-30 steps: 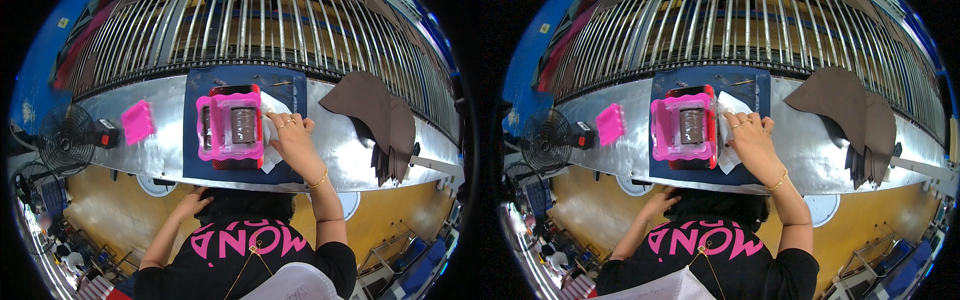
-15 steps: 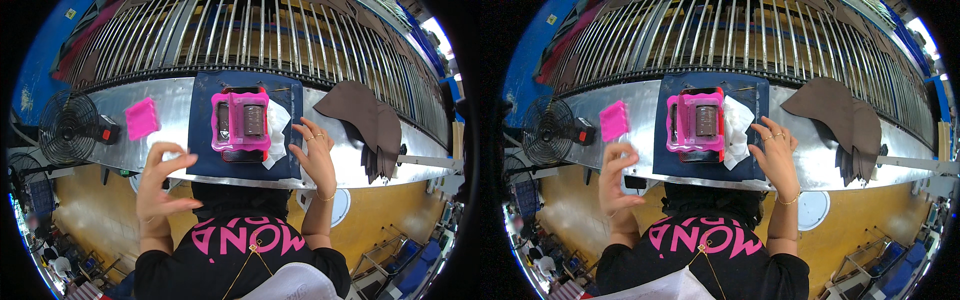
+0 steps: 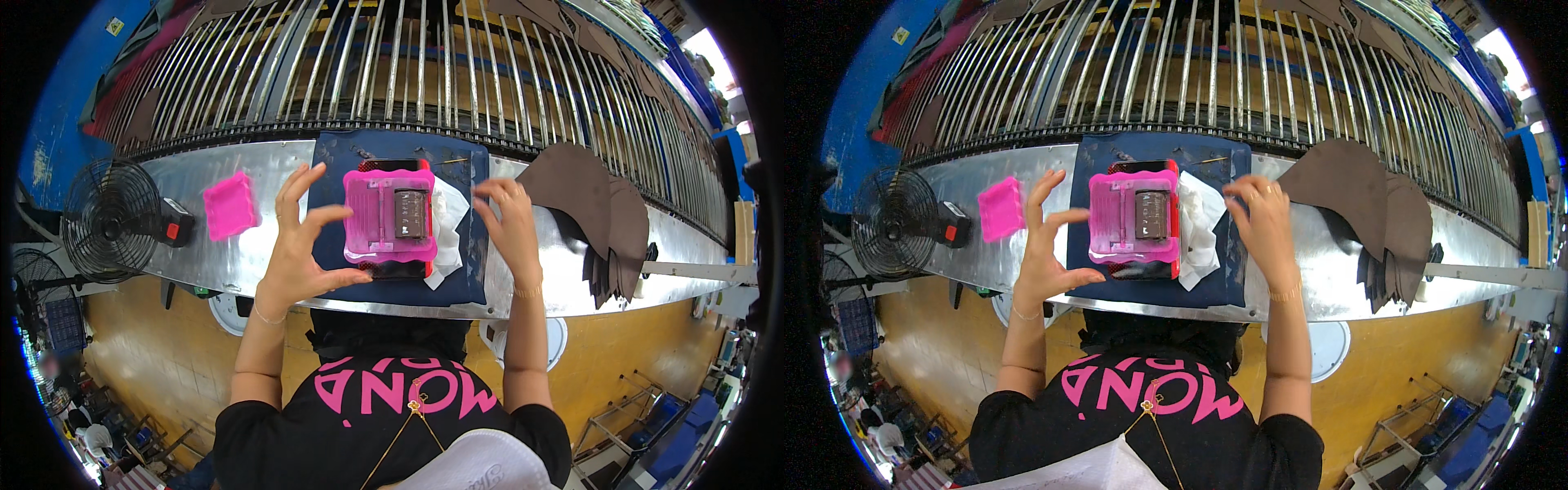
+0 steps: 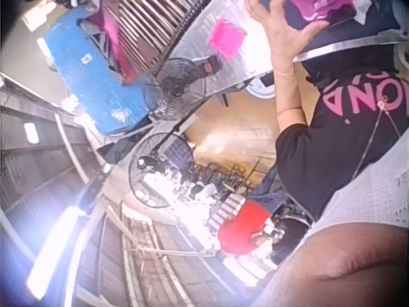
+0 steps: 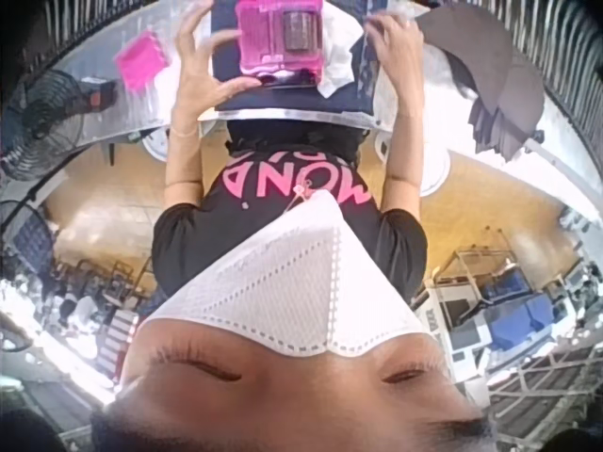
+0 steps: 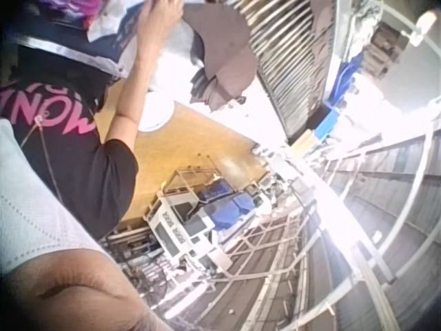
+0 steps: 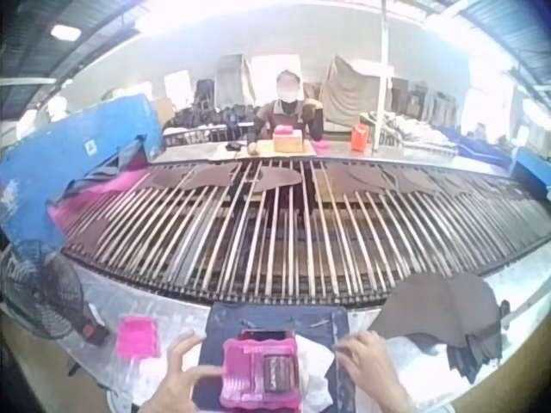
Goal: The person cleans a pink plastic mold using a small tool to scrape residue and a white cloth to wipe the surface. They also handle brown fabric pieces, placing them on a nearby rack.
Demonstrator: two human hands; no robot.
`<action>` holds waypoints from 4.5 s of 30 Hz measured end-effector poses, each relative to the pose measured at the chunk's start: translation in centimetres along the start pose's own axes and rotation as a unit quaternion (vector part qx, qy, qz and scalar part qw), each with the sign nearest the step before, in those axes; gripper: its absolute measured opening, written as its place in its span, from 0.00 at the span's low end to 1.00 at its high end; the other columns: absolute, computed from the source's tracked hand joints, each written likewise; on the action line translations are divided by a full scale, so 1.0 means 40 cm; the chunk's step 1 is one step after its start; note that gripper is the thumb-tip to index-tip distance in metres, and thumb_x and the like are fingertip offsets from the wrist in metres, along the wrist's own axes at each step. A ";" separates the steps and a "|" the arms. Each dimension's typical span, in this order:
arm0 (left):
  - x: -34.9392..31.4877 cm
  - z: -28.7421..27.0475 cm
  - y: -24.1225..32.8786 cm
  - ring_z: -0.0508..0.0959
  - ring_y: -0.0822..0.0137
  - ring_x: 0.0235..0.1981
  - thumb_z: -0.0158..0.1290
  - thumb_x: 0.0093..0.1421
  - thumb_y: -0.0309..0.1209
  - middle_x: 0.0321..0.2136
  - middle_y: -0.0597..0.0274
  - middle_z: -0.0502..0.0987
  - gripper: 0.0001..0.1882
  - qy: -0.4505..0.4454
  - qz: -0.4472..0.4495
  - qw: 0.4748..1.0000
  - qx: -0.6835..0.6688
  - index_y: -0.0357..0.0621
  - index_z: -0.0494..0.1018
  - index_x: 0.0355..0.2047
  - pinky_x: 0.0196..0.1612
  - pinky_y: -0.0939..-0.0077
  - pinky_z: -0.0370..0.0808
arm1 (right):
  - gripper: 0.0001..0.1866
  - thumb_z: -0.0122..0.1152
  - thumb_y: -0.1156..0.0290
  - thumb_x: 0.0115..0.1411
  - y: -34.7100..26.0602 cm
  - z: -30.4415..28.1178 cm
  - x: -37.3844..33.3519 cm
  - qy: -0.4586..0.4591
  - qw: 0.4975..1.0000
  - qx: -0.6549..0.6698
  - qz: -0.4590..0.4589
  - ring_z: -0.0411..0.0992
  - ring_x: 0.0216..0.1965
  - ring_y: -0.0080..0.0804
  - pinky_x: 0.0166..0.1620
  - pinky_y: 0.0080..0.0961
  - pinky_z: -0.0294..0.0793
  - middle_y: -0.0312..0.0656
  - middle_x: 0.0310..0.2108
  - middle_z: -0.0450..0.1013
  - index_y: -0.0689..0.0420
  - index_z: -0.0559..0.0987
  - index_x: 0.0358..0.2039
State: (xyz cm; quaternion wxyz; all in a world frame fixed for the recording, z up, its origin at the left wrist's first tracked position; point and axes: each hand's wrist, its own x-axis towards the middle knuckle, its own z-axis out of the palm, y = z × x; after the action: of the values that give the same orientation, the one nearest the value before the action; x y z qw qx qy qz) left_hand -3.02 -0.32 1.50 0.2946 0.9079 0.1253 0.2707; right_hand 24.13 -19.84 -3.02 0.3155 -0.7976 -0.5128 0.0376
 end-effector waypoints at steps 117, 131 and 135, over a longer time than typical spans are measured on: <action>-0.112 0.230 -0.192 0.73 0.57 0.55 0.56 0.54 0.64 0.63 0.49 0.60 0.55 0.136 -0.137 0.928 -0.319 0.51 0.45 0.71 0.63 0.57 0.61 | 0.08 0.75 0.64 0.48 -0.215 -0.018 0.065 0.201 0.975 0.016 -0.095 0.61 0.37 0.32 0.43 0.31 0.55 0.34 0.32 0.64 0.49 0.84 0.27; -0.105 0.218 -0.191 0.73 0.58 0.55 0.56 0.55 0.64 0.63 0.49 0.61 0.54 0.122 -0.137 0.936 -0.300 0.50 0.44 0.71 0.63 0.56 0.61 | 0.07 0.74 0.65 0.47 -0.226 -0.009 0.065 0.159 0.980 -0.009 -0.119 0.63 0.38 0.31 0.45 0.32 0.56 0.33 0.33 0.65 0.48 0.84 0.27; -0.111 0.230 -0.192 0.74 0.58 0.55 0.55 0.55 0.64 0.63 0.49 0.61 0.54 0.130 -0.131 0.933 -0.310 0.50 0.45 0.71 0.64 0.56 0.60 | 0.07 0.74 0.65 0.49 -0.229 -0.009 0.047 0.195 0.976 0.043 -0.091 0.63 0.37 0.33 0.46 0.33 0.56 0.34 0.33 0.65 0.48 0.84 0.28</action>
State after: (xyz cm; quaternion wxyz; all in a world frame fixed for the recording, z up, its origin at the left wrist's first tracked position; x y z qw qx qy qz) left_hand -1.99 -0.22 -11.22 0.5750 0.7040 0.1904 0.3707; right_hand 17.89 -15.90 2.73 0.4458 -0.7252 -0.5095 -0.1252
